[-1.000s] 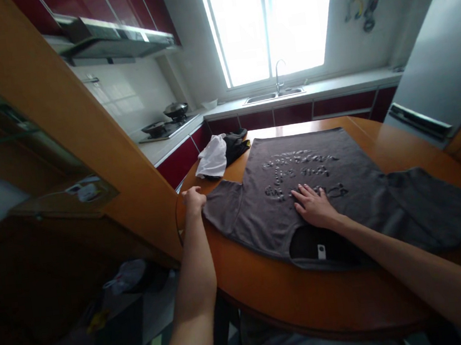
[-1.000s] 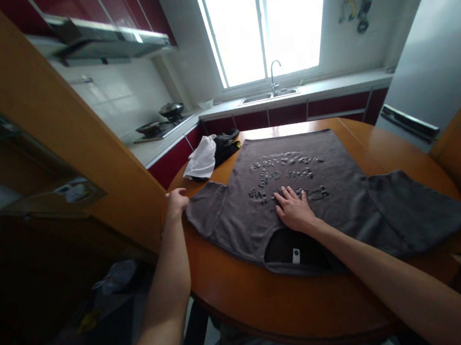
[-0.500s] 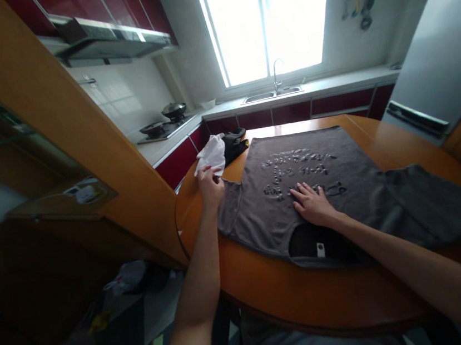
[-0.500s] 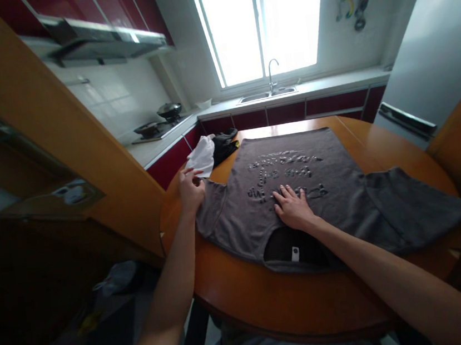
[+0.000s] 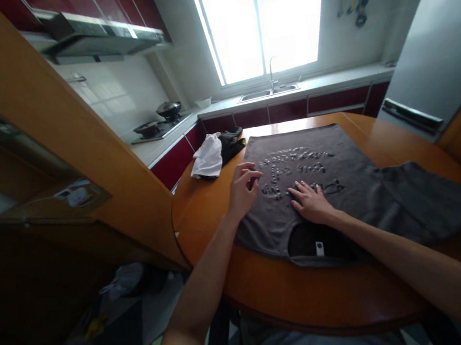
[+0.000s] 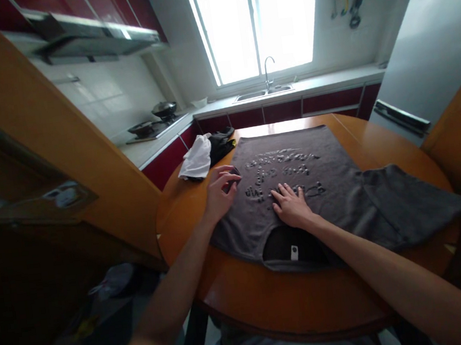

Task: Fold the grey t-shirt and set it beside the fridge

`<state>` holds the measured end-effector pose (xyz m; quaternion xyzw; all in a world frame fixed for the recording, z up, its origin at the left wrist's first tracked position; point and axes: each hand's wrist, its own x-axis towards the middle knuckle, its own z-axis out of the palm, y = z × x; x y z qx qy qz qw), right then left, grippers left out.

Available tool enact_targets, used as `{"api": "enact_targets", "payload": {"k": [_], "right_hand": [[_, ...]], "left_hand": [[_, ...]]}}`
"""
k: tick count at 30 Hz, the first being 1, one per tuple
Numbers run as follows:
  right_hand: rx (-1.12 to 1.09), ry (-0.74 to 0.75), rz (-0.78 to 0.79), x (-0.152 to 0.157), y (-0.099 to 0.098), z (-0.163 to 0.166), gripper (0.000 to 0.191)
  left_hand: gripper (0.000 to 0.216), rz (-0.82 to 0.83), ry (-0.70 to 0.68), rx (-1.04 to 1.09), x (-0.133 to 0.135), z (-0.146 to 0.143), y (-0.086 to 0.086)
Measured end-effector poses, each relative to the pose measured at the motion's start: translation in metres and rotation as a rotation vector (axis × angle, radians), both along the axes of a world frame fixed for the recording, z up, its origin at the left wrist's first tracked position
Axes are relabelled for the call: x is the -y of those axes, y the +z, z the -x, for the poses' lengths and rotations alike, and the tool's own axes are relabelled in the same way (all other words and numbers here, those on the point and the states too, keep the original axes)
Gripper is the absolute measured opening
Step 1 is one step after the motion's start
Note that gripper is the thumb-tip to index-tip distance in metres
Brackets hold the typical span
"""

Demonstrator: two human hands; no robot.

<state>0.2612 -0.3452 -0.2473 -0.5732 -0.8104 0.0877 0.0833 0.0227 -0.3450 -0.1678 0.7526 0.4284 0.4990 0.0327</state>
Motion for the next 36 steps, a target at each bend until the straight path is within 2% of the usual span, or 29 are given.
{"api": "enact_targets", "payload": {"k": [6, 10, 13, 17, 20, 23, 25, 29, 36], "right_hand": [[-0.004, 0.005, -0.009, -0.001, -0.001, -0.001, 0.057], [-0.020, 0.006, -0.004, -0.003, -0.002, -0.001, 0.057], [-0.037, 0.000, -0.004, -0.003, -0.003, -0.002, 0.055], [-0.097, -0.047, -0.079, 0.000, 0.001, -0.001, 0.051], [-0.175, -0.036, -0.145, 0.000, 0.008, 0.001, 0.045], [-0.239, 0.017, -0.141, -0.010, 0.017, 0.008, 0.040], [-0.277, 0.018, -0.080, -0.024, 0.021, 0.016, 0.034], [-0.366, -0.047, 0.070, -0.055, 0.028, 0.040, 0.024], [-0.347, -0.200, 0.078, -0.093, 0.035, 0.082, 0.030]], "left_hand": [[0.036, 0.174, -0.227, -0.175, 0.009, -0.035, -0.026], [0.033, 0.221, -0.257, -0.208, 0.005, -0.035, -0.031], [0.032, 0.248, -0.166, -0.153, -0.008, -0.015, -0.028], [0.034, 0.392, 0.096, 0.002, -0.034, 0.033, -0.025], [0.036, 0.468, 0.289, 0.092, -0.051, 0.068, -0.029], [0.036, 0.485, 0.394, 0.127, -0.062, 0.091, -0.036], [0.035, 0.483, 0.419, 0.122, -0.066, 0.097, -0.041], [0.033, 0.486, 0.383, 0.098, -0.069, 0.095, -0.048], [0.029, 0.483, 0.359, 0.054, -0.066, 0.086, -0.050]]}}
